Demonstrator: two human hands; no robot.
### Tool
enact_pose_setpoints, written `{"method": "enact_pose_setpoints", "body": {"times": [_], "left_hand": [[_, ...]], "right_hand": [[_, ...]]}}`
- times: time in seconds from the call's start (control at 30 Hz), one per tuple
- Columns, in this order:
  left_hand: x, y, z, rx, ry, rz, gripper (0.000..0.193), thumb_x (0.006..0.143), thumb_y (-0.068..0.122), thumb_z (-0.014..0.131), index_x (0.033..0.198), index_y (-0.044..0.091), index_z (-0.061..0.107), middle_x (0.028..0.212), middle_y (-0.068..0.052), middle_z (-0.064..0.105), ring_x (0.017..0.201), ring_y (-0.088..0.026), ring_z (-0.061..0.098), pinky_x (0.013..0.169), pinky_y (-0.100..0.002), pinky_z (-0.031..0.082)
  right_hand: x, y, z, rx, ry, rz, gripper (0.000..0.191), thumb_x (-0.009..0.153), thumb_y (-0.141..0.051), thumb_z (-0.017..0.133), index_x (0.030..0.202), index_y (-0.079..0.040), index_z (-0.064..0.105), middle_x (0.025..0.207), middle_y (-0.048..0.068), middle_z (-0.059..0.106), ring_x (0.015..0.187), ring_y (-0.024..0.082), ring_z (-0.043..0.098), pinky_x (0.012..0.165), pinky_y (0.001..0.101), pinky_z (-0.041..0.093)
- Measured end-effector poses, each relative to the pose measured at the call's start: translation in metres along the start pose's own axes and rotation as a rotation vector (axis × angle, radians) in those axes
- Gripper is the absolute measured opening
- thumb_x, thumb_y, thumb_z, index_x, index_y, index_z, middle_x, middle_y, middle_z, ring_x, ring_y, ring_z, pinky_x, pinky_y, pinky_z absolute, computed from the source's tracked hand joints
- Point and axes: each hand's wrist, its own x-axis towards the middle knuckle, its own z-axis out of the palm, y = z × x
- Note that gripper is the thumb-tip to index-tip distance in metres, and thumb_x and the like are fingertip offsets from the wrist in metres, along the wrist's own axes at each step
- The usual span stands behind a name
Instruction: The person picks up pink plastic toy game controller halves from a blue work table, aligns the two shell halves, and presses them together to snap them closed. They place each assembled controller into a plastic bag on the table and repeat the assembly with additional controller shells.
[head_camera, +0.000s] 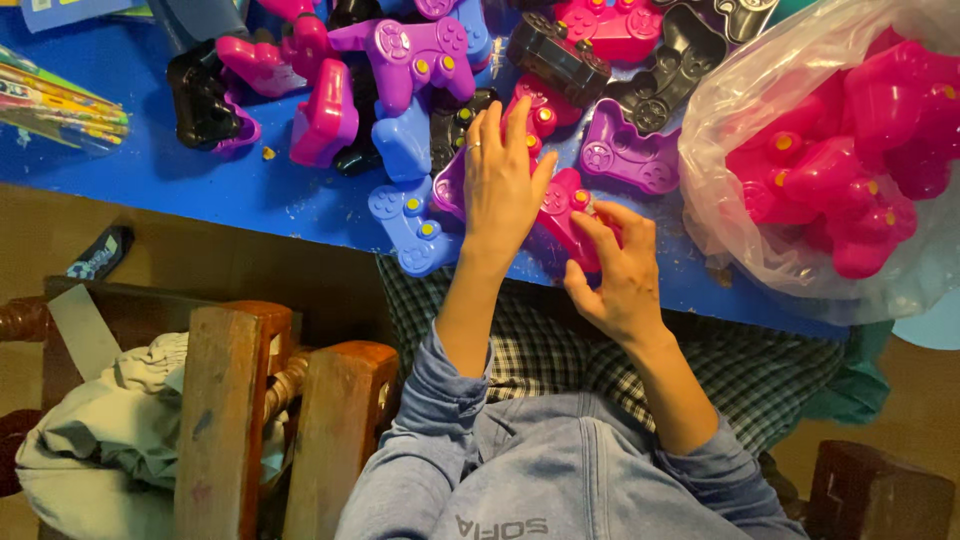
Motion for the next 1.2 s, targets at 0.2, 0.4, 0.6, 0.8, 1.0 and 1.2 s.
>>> {"method": "enact_pose_setpoints", "body": {"times": [0.2,0.4,0.6,0.8,1.0,1.2], "left_hand": [[0.012,-0.001,0.020,0.108,-0.093,-0.085,0.076,0.081,0.026,0.084,0.146,0.011,0.048,0.142,-0.020,0.050,0.131,-0.039,0.050,0.107,-0.051,0.043],[0.014,-0.004,0.018,0.010,-0.089,-0.007,0.070,0.085,0.026,0.083,0.145,0.013,0.050,0.139,-0.016,0.053,0.130,-0.037,0.052,0.106,-0.049,0.045],[0.020,-0.003,0.011,-0.116,0.007,0.098,0.048,0.094,0.024,0.076,0.136,0.008,0.058,0.132,-0.018,0.060,0.125,-0.034,0.054,0.107,-0.047,0.047],[0.077,-0.021,0.003,0.206,0.126,0.058,0.016,0.092,0.011,0.069,0.108,0.010,0.072,0.117,-0.010,0.068,0.122,-0.032,0.056,0.108,-0.051,0.040],[0.119,-0.029,-0.003,0.677,0.106,-0.032,0.020,0.082,0.015,0.066,0.101,0.009,0.072,0.108,-0.016,0.068,0.122,-0.036,0.054,0.113,-0.064,0.023],[0.124,-0.027,-0.002,0.753,0.044,-0.087,0.026,0.086,0.020,0.064,0.110,0.011,0.067,0.108,-0.023,0.068,0.117,-0.041,0.054,0.112,-0.066,0.021]], "right_hand": [[0.001,0.002,0.001,-0.042,0.001,-0.020,0.056,0.081,-0.013,0.075,0.135,-0.008,0.060,0.141,0.017,0.052,0.127,0.037,0.050,0.112,0.0479,0.041],[0.000,0.004,0.005,-0.075,0.016,0.004,0.055,0.084,-0.014,0.078,0.136,-0.009,0.060,0.141,0.017,0.051,0.127,0.037,0.050,0.110,0.0474,0.041],[-0.001,0.005,0.007,-0.071,0.028,0.036,0.055,0.084,-0.013,0.079,0.136,-0.009,0.060,0.141,0.016,0.052,0.123,0.036,0.052,0.109,0.0466,0.042],[-0.001,0.005,0.007,-0.057,0.034,0.034,0.054,0.086,-0.014,0.079,0.137,-0.010,0.059,0.142,0.016,0.052,0.124,0.036,0.053,0.109,0.0465,0.042],[0.000,0.003,0.006,-0.059,0.038,0.027,0.054,0.086,-0.014,0.078,0.137,-0.010,0.059,0.141,0.016,0.052,0.125,0.035,0.053,0.108,0.0466,0.042],[0.003,0.002,0.007,-0.063,0.038,0.026,0.053,0.086,-0.013,0.077,0.136,-0.010,0.059,0.141,0.015,0.053,0.126,0.035,0.054,0.109,0.0469,0.041]]}}
